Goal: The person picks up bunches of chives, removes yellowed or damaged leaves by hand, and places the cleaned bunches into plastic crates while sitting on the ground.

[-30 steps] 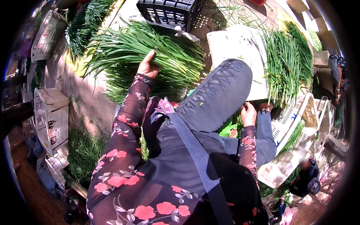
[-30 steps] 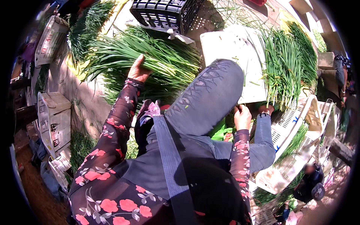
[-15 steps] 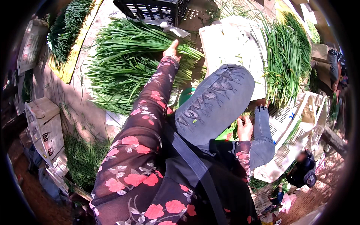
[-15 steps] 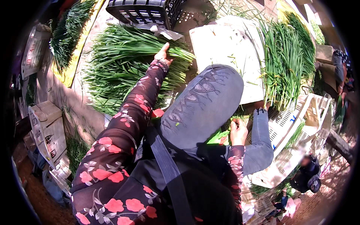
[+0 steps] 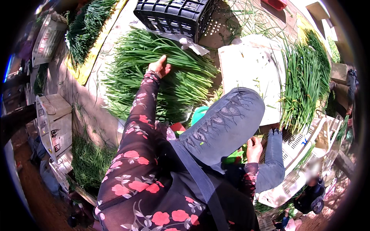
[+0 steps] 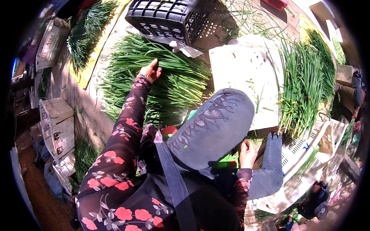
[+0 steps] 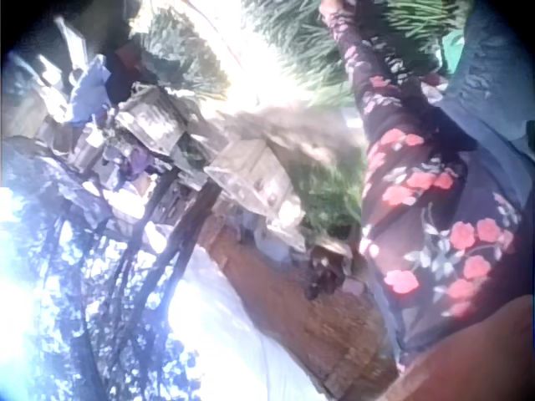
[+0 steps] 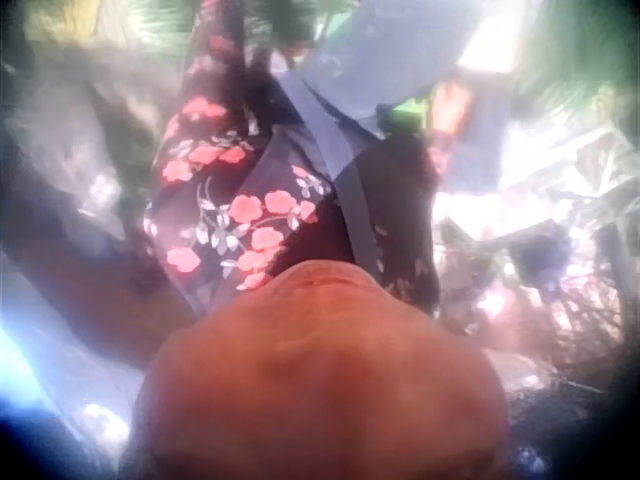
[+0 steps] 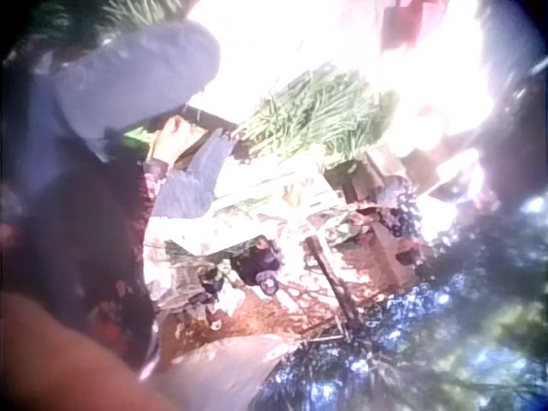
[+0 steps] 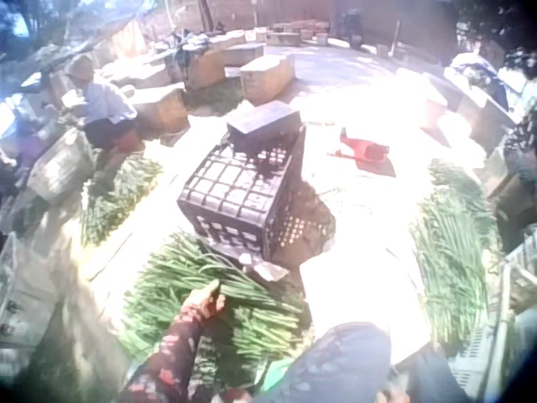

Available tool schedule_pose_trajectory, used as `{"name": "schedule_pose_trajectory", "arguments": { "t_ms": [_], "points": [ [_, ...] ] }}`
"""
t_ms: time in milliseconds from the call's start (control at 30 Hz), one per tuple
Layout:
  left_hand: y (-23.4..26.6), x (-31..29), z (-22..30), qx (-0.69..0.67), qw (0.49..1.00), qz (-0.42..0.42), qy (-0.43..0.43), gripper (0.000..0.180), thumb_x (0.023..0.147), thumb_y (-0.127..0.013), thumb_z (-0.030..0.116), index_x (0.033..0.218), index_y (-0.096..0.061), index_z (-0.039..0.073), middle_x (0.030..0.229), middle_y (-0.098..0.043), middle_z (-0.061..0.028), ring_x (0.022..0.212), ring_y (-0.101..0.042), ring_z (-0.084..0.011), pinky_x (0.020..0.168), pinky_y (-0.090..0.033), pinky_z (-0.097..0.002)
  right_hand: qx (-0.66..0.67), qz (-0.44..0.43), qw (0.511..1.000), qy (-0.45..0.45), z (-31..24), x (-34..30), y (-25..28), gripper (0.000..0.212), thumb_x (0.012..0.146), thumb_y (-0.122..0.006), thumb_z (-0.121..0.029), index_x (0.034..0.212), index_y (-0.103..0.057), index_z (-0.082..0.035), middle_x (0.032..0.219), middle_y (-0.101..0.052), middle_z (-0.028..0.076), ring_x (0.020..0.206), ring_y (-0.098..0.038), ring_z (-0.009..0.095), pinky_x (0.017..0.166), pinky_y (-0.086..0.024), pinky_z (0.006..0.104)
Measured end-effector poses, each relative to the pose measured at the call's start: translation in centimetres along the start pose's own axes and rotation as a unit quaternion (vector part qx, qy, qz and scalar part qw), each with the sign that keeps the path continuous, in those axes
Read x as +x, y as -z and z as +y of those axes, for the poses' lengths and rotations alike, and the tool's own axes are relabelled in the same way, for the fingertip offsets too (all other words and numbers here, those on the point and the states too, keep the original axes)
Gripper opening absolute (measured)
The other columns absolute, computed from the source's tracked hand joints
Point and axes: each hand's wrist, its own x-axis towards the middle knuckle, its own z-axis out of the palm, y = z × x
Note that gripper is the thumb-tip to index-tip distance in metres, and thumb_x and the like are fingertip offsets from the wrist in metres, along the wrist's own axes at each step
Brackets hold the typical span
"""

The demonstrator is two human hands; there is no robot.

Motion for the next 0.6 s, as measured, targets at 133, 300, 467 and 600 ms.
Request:
{"name": "schedule_pose_trajectory", "arguments": {
  "t_ms": [133,300,467,600],
  "points": [
    [4.4,11.1,-1.6,-0.204,0.973,-0.092,-0.054,0.022,0.082,-0.068,0.01,0.099,-0.058,0.0,0.091,-0.061,-0.0111,0.081,-0.062,-0.0259,0.068,-0.057,-0.0348,0.024,-0.012,1.0,0.006,0.4,-0.2,0.4,0.012,0.081,-0.063,-0.01,0.089,-0.065,-0.001,0.079,-0.063,0.014,0.071,-0.064,0.025,0.065,-0.051,0.0334],
    [3.7,11.6,0.1,-0.229,0.967,-0.078,0.077,0.035,0.087,-0.06,0.011,0.114,-0.047,-0.007,0.104,-0.06,-0.0165,0.098,-0.06,-0.0312,0.083,-0.056,-0.0441,0.021,0.03,0.999,0.003,0.9,-0.2,0.8,0.013,0.079,-0.062,-0.011,0.087,-0.065,-0.001,0.079,-0.064,0.014,0.07,-0.064,0.025,0.063,-0.05,0.0322],
    [4.6,1.1,-0.1,0.032,0.998,-0.035,-0.05,0.025,0.085,-0.062,0.015,0.094,-0.055,-0.007,0.091,-0.063,-0.0144,0.079,-0.062,-0.0243,0.068,-0.054,-0.0339,0.029,0.029,0.998,-0.048,0.6,-1.3,0.6,0.015,0.077,-0.063,-0.018,0.084,-0.067,-0.005,0.075,-0.065,0.013,0.071,-0.065,0.027,0.064,-0.051,0.0345],
    [5.4,-4.0,1.5,0.162,0.97,-0.069,-0.168,0.024,0.083,-0.066,0.016,0.074,-0.057,-0.004,0.059,-0.056,-0.0049,0.045,-0.051,-0.0137,0.043,-0.042,-0.0237,-0.005,0.036,0.996,-0.082,-1.4,-0.9,3.5,0.022,0.08,-0.063,-0.028,0.076,-0.064,-0.006,0.073,-0.064,0.015,0.073,-0.062,0.034,0.066,-0.049,0.0424]
  ]
}}
